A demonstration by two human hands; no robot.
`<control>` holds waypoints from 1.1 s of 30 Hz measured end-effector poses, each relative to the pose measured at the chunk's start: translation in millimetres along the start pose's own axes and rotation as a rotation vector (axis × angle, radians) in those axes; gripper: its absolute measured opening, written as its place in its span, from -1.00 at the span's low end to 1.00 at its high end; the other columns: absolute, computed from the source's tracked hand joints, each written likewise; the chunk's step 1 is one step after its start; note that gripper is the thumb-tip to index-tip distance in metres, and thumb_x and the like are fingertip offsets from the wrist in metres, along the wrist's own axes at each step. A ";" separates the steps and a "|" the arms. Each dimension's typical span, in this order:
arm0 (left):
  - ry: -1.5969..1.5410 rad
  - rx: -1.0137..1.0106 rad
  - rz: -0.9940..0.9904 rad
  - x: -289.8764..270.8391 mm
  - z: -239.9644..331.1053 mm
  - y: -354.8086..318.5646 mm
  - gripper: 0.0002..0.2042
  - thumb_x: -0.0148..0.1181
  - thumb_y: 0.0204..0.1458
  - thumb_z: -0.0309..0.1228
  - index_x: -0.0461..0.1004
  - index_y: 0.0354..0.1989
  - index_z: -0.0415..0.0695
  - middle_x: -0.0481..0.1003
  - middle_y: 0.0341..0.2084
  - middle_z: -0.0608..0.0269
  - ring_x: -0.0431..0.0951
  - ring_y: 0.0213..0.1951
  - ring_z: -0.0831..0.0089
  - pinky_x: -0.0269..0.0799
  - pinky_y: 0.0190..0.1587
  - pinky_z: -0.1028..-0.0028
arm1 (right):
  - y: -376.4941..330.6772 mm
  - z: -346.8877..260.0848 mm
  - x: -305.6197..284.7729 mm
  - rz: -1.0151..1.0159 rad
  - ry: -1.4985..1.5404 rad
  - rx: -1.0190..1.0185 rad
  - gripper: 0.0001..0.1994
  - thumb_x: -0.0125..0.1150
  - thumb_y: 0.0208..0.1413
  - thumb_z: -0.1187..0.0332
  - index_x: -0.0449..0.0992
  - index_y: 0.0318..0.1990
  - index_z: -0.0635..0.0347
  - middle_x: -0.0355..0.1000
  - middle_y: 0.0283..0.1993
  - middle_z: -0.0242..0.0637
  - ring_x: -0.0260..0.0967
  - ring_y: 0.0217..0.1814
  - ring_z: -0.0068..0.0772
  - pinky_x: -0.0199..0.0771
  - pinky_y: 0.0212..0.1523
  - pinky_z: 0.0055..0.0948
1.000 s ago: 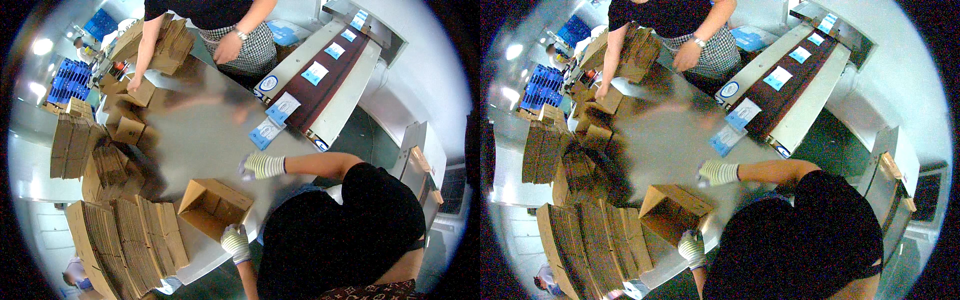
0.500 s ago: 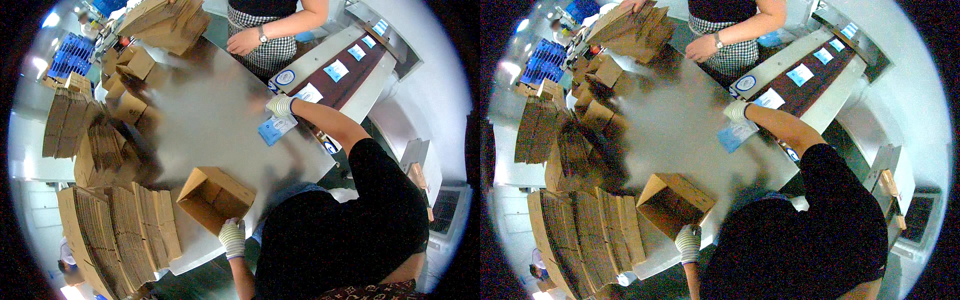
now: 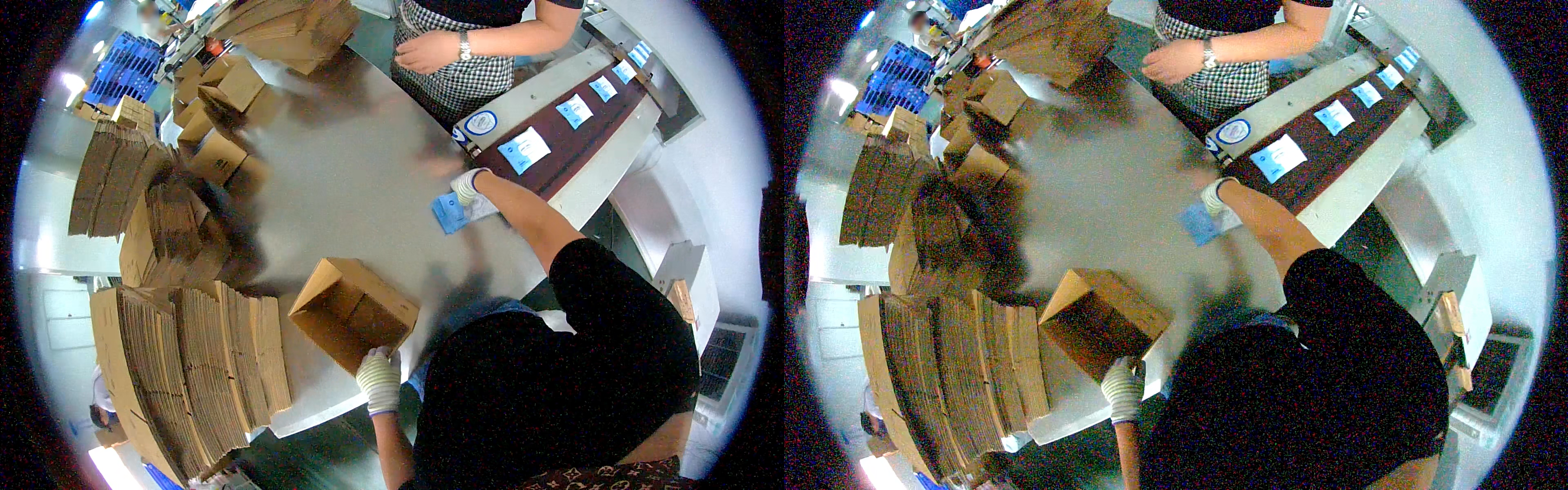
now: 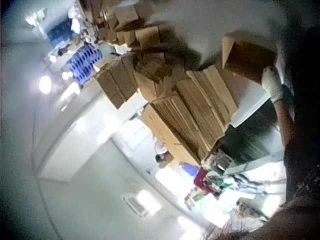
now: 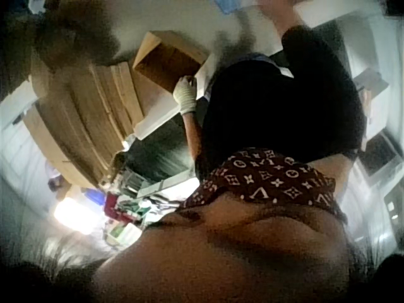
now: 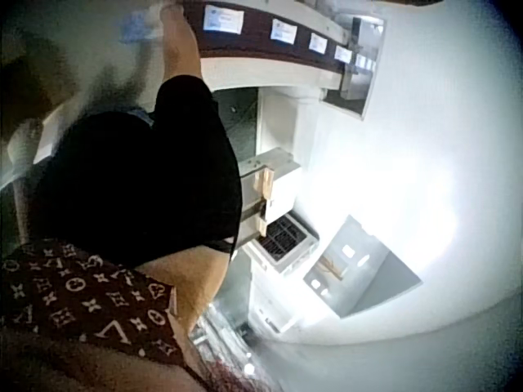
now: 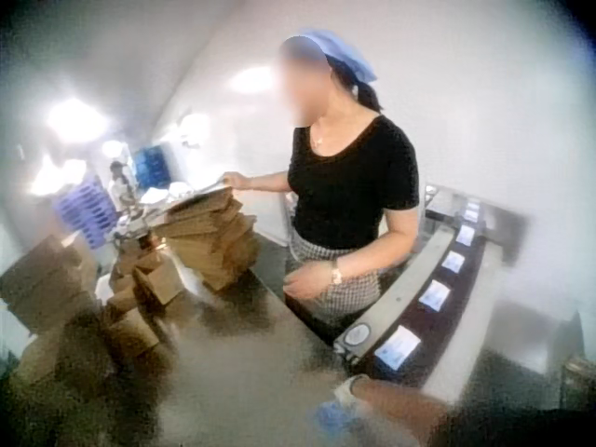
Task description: The person picks up flat cardboard sheets, folds them into boxes, and then packs small blue and white packaged items into the boxes.
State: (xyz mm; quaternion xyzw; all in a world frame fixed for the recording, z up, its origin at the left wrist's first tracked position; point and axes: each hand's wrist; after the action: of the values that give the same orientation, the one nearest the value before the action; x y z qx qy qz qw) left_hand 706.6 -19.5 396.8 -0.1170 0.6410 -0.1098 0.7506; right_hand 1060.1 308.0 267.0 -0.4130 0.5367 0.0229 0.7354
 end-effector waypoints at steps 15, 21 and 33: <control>-0.011 -0.087 0.005 7.7 10.7 -17.9 -0.78 0.07 -0.06 -0.20 0.51 -0.35 -0.04 0.50 -0.39 0.13 0.51 -0.32 0.18 0.42 -0.29 0.22 | -194.3 -183.4 -16.1 0.128 0.531 -0.294 -0.36 0.36 -0.35 0.19 0.31 -0.02 0.19 0.41 -0.13 -0.01 0.40 -0.09 -0.07 0.38 -0.11 -0.07; 0.052 -0.079 0.033 16.8 30.6 -36.9 -0.78 0.04 -0.04 -0.21 0.47 -0.33 -0.06 0.49 -0.37 0.16 0.52 -0.30 0.21 0.44 -0.29 0.25 | -167.1 -211.2 -81.0 0.776 1.132 -0.711 -0.58 0.25 -0.12 0.15 0.42 -0.12 0.17 0.41 -0.09 -0.14 0.36 -0.06 -0.09 0.39 -0.09 -0.23; 0.125 -0.031 0.068 45.1 48.6 -45.4 -0.83 -0.02 -0.03 -0.35 0.48 -0.39 -0.13 0.50 -0.45 0.09 0.54 -0.45 0.24 0.47 -0.42 0.30 | -134.7 -345.5 -107.5 0.569 0.078 -0.492 -0.66 0.10 -0.09 0.27 0.33 -0.09 0.04 0.37 -0.15 -0.22 0.34 -0.10 -0.12 0.38 -0.25 -0.01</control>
State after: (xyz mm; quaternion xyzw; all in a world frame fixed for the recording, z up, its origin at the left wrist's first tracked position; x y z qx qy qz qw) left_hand 760.9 -75.0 376.2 -0.0994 0.6918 -0.0813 0.7106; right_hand 812.7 45.1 403.8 -0.4121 0.6362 0.3389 0.5573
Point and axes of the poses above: each hand's wrist, its own y-axis towards the middle knuckle, its own x-axis out of the palm, z = x × y
